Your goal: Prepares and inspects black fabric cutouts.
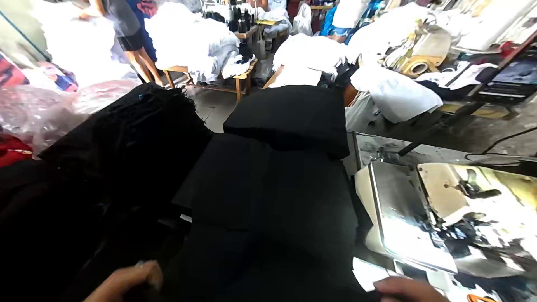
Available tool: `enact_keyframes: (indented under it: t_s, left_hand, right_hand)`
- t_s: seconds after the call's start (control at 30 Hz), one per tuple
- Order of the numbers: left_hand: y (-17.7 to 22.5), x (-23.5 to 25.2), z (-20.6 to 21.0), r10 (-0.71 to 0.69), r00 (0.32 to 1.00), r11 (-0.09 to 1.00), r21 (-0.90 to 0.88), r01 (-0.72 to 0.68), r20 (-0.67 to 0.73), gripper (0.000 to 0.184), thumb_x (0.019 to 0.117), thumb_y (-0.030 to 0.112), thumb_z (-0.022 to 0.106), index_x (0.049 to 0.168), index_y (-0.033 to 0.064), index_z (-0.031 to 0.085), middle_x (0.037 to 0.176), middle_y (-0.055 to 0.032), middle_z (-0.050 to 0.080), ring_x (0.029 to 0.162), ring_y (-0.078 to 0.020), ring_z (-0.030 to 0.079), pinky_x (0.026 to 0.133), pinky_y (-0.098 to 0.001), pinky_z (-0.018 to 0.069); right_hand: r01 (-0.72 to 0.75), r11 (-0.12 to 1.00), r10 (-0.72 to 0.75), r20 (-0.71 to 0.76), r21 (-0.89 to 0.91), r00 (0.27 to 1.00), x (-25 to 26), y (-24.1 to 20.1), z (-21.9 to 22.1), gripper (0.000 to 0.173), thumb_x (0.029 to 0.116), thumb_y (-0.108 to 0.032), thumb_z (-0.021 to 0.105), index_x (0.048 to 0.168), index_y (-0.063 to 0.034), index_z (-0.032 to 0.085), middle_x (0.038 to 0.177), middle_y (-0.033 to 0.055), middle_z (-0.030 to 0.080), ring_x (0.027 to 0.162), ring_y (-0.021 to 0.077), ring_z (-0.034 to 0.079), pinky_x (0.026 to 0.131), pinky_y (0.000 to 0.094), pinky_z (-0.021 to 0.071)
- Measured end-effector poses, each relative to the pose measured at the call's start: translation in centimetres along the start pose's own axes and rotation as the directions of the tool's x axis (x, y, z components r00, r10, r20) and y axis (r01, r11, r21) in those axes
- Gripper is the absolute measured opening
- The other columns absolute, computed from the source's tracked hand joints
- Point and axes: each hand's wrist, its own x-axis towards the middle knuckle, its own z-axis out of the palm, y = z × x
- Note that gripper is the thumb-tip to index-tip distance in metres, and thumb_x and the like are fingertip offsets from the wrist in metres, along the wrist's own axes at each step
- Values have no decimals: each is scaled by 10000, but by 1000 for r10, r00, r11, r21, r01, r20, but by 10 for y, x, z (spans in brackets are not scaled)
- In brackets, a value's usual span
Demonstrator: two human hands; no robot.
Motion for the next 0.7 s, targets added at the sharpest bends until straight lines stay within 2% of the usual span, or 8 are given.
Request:
enact_keyframes:
  t_s: [0.07,0.13,0.17,0.27,0.37,0.47,0.57,0.7]
  left_hand:
    - [-4,35,-28,105,994,994,6,-105,8,218,876,385,780,1028,236,733,981,130,720,911,53,655,799,-160,557]
    - [0,78,-49,133,985,991,4,-134,-110,229,857,472,776,997,295,738,927,177,705,826,70,639,723,-137,544]
    - [2,102,-56,97,973,995,15,-96,-211,208,853,446,781,979,288,734,897,175,698,792,66,634,700,-139,541]
    - [-6,176,-64,-103,899,992,25,125,-427,152,872,97,760,1008,106,691,884,30,692,788,-54,649,739,-272,564]
    - [-51,236,-61,-246,857,954,41,296,-453,216,920,117,760,1107,41,682,993,-91,701,912,-175,670,854,-418,559]
    - [-84,263,-49,-305,820,904,124,409,-485,289,1015,275,657,1176,40,706,1130,-172,710,1087,-282,672,997,-533,501]
    - [-83,274,-47,-309,783,894,117,433,-540,270,1002,269,680,1139,41,725,1096,-185,719,1062,-315,682,969,-567,504]
    - [-84,280,-52,-336,739,931,-88,354,-584,158,974,200,714,1048,62,737,971,-112,719,882,-213,672,830,-471,537]
  right_hand:
    - [28,993,-34,-51,-116,998,45,8,-1,146,1041,-144,590,1171,-100,640,1101,-147,699,984,-149,606,870,100,521]
    - [81,974,-126,-206,-213,970,98,33,3,165,1028,-184,606,1161,-102,659,1043,-144,703,852,-153,606,761,68,525]
    - [96,962,-164,-263,-254,951,122,47,4,197,1027,-180,604,1165,-51,662,1004,-87,707,781,-129,599,709,77,522]
    - [-24,908,-137,-350,-419,927,172,86,8,254,1038,-184,585,1198,-3,663,853,63,694,630,38,574,613,226,508]
    - [-152,839,-40,-337,-523,941,191,122,17,270,1048,-167,574,1236,9,654,877,195,710,682,299,670,666,490,554]
    - [-272,770,101,-310,-578,945,199,134,23,284,1063,-180,554,1278,-14,638,901,229,711,779,413,699,731,591,546]
    - [-317,723,138,-321,-614,937,206,133,27,289,1077,-194,528,1298,-44,637,919,239,715,833,455,704,738,629,537]
    - [-297,744,68,-374,-599,925,214,138,18,301,1076,-150,509,1330,-32,619,972,260,711,853,458,703,763,636,535]
